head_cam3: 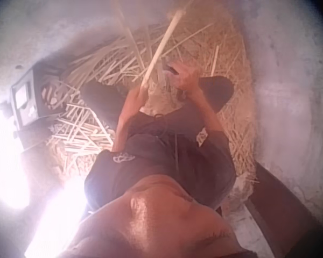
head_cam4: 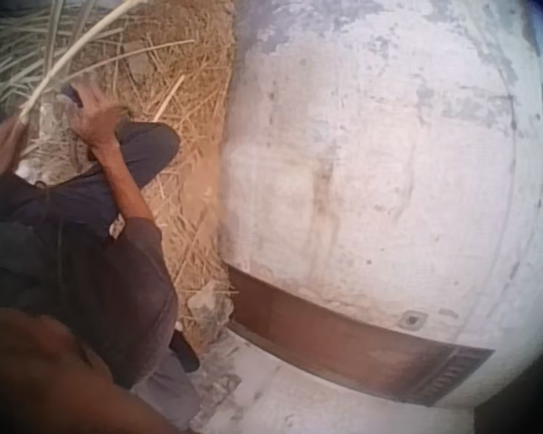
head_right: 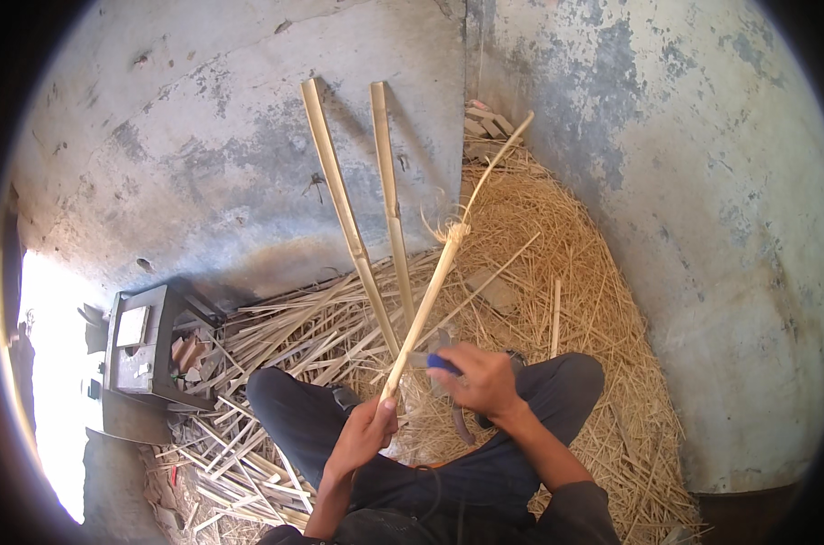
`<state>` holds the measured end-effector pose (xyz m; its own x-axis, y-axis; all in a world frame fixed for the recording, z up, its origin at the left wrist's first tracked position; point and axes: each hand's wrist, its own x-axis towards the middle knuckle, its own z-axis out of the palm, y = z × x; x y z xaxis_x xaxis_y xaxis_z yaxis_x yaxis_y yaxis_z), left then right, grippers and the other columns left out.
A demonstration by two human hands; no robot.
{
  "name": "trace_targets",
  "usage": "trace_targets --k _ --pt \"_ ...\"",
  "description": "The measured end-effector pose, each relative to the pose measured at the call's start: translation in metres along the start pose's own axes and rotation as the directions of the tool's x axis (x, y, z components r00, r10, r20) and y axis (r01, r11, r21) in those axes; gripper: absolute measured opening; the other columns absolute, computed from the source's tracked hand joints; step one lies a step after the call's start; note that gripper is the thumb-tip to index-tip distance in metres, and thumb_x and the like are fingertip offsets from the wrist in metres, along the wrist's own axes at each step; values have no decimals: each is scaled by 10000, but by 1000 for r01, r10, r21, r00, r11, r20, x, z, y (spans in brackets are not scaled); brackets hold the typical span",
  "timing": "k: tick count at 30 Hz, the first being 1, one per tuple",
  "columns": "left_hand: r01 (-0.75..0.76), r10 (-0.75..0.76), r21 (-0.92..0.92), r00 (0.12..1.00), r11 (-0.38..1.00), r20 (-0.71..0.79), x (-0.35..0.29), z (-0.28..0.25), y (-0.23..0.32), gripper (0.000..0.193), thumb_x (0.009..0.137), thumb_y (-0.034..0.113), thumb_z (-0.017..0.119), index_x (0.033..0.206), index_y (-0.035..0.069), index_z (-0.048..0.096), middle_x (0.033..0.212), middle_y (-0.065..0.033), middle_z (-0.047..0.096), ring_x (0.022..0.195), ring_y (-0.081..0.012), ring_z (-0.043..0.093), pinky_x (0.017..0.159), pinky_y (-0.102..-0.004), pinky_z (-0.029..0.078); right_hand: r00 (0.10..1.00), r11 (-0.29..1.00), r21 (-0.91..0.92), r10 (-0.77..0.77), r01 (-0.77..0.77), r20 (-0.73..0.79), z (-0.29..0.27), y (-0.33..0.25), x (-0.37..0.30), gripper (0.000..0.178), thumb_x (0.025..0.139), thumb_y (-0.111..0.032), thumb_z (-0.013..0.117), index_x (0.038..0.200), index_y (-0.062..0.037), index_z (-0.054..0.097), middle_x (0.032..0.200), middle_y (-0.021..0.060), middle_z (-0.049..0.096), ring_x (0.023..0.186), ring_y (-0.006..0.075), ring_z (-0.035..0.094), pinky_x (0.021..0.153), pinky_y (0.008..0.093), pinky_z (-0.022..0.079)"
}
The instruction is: The person sits on a straw-covered floor and uses a knife to shave thin strips from a long bamboo pole. They hold the pole with their left hand and scrape the blade along its length with their right hand, creating a pile of wood shavings.
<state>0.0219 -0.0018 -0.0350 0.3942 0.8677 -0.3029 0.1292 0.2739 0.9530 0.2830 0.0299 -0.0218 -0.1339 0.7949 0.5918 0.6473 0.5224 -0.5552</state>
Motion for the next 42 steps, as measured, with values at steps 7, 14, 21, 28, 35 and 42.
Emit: trace_targets --k 7,14,21,28,35,42 --pt "-84 84 47 996 995 -3 11 7 12 433 1205 382 528 1078 -11 655 728 -11 537 634 -104 486 596 -335 436 996 997 -41 -56 60 72 12 -28 -5 302 962 -360 844 1099 -95 796 846 65 718 676 276 730 589 385 575" --pt "-142 155 181 986 973 -58 9 13 10 498 1221 406 471 887 49 566 701 22 516 613 -72 469 553 -288 410 999 993 -120 -4 9 36 2 -19 6 295 969 -375 839 1093 -110 804 831 63 732 673 281 741 573 381 575" --pt "-14 18 180 1000 984 -19 -2 7 -10 528 1204 411 511 910 -17 608 695 -44 550 646 -156 515 621 -382 460 994 985 -157 60 -73 -86 -14 12 26 358 1007 -411 803 1099 -66 814 938 107 807 735 279 781 624 383 598" --pt "94 -92 203 996 975 -20 -29 1 -25 544 1209 431 498 904 -7 599 696 -29 540 654 -134 516 629 -360 465 988 973 -202 84 -110 -131 -30 53 45 399 1009 -408 801 1101 -20 819 976 150 815 808 314 798 701 384 617" --pt "115 -119 193 993 974 6 -28 -7 -32 549 1210 441 493 936 -17 618 689 -25 536 649 -135 524 620 -363 464 978 974 -146 150 -171 -148 -15 52 42 386 996 -363 820 1100 9 814 1024 190 816 870 353 801 765 389 624" --pt "60 3 391 987 918 -158 -33 3 -28 529 1171 455 564 1003 -38 660 708 -204 624 637 -366 614 666 -474 508 973 963 -193 153 -186 -174 -14 52 40 387 999 -373 817 1097 2 812 998 182 812 843 338 802 736 397 619"
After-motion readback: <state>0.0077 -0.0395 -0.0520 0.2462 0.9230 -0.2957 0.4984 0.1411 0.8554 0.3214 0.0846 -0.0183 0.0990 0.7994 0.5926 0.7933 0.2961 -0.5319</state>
